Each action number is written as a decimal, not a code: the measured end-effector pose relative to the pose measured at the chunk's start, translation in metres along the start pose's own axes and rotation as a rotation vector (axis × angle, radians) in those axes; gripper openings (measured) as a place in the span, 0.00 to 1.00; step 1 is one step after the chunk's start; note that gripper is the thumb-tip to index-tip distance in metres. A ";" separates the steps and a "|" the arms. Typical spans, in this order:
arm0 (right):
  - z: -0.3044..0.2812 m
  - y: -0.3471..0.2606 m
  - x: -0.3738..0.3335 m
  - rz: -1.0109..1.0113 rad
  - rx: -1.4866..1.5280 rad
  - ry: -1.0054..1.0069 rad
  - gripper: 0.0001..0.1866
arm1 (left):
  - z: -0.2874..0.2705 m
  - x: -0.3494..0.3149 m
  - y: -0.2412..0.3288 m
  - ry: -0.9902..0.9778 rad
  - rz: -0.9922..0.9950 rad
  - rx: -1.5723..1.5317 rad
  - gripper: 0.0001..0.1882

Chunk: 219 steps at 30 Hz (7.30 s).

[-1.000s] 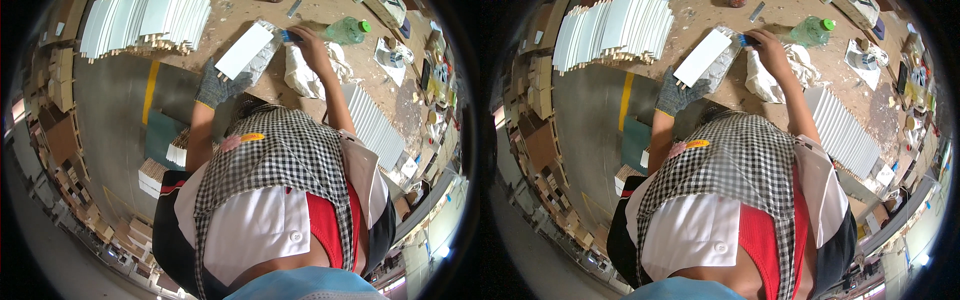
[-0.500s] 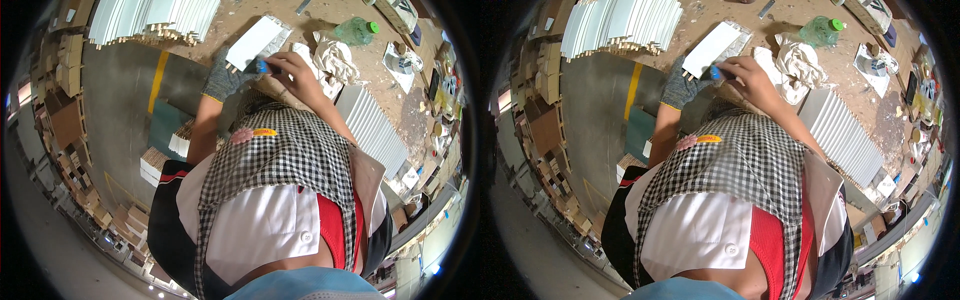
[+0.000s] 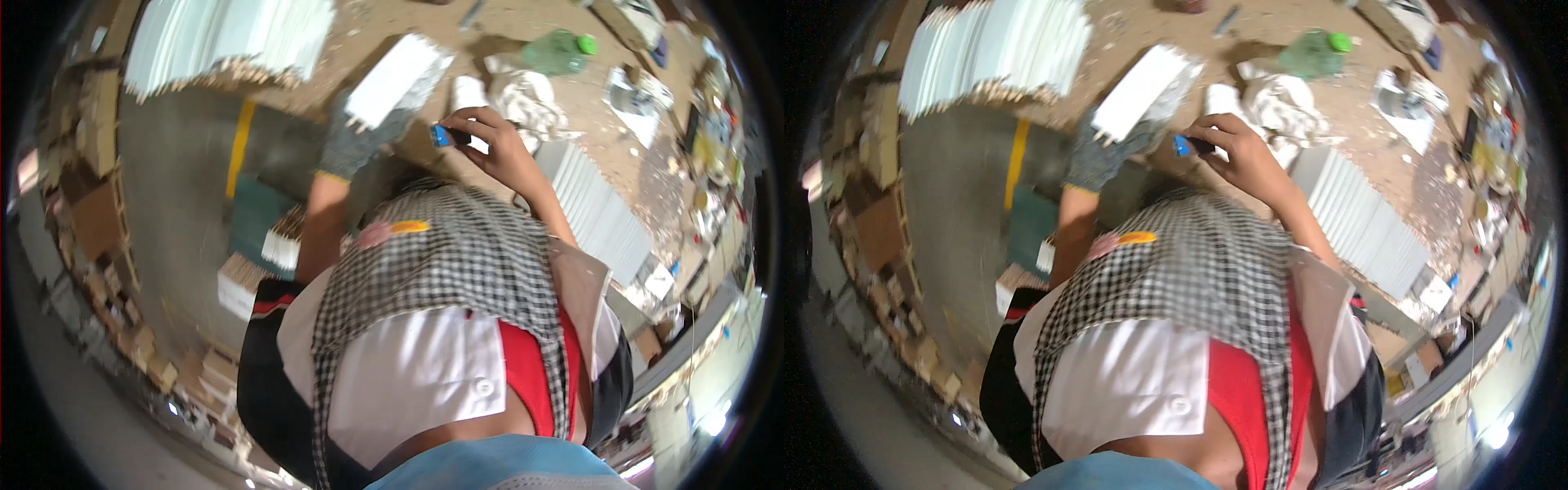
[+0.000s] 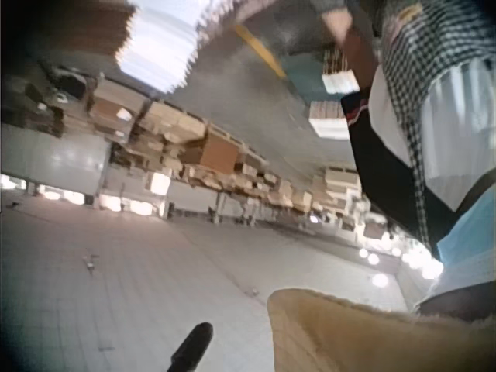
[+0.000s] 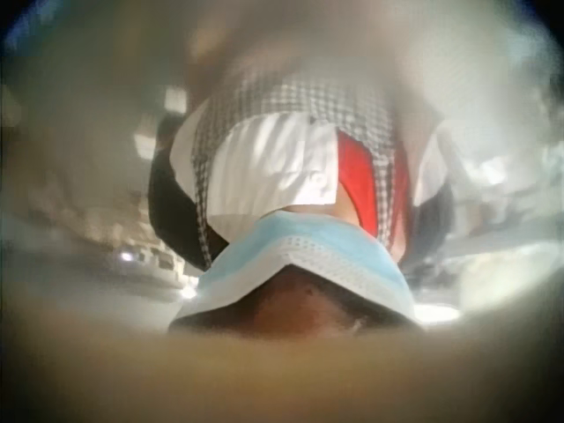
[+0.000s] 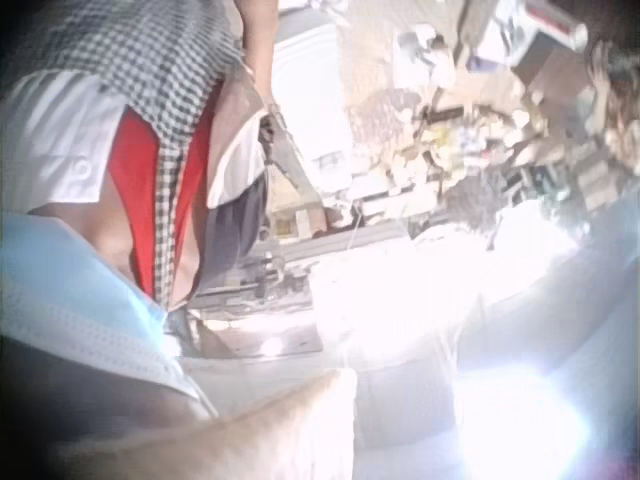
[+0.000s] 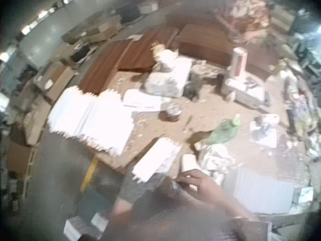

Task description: The person wipes white rectangular furniture components one at a time with a white cloth and applies a blue substance to the edges, then stacks them on the workbench.

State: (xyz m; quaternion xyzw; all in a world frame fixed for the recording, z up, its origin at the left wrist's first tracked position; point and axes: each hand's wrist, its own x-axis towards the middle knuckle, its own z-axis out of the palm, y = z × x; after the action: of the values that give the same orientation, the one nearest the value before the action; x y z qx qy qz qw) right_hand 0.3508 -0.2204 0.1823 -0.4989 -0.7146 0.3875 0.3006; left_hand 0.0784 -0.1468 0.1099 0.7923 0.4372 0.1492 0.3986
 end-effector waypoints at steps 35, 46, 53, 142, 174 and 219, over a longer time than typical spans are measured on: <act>0.035 0.121 0.029 0.445 -0.737 0.476 0.23 | 0.013 -0.004 -0.034 0.418 -0.716 -1.726 0.26; 0.046 0.161 0.086 0.332 -0.530 0.566 0.11 | 0.007 0.001 -0.015 0.303 -0.813 -1.774 0.26; 0.069 0.061 0.091 0.139 -0.167 0.246 0.24 | -0.024 0.013 0.029 0.135 -0.721 -1.636 0.22; 0.030 -0.067 -0.154 1.138 0.098 -0.076 0.28 | 0.266 0.046 0.151 -0.375 0.092 -0.107 0.60; -0.036 0.011 -0.143 0.752 -0.039 -0.255 0.28 | 0.020 0.073 -0.030 0.268 -0.203 -0.255 0.26; -0.126 0.168 -0.012 0.311 1.357 1.131 0.16 | 0.056 -0.016 0.020 0.310 0.133 0.062 0.44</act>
State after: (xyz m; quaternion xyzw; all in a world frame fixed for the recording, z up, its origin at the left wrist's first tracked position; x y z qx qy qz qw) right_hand 0.5382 -0.1653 0.1040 -0.4214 -0.0009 0.4592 0.7820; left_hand 0.1134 -0.1943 0.0910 0.7988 0.4445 0.2822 0.2910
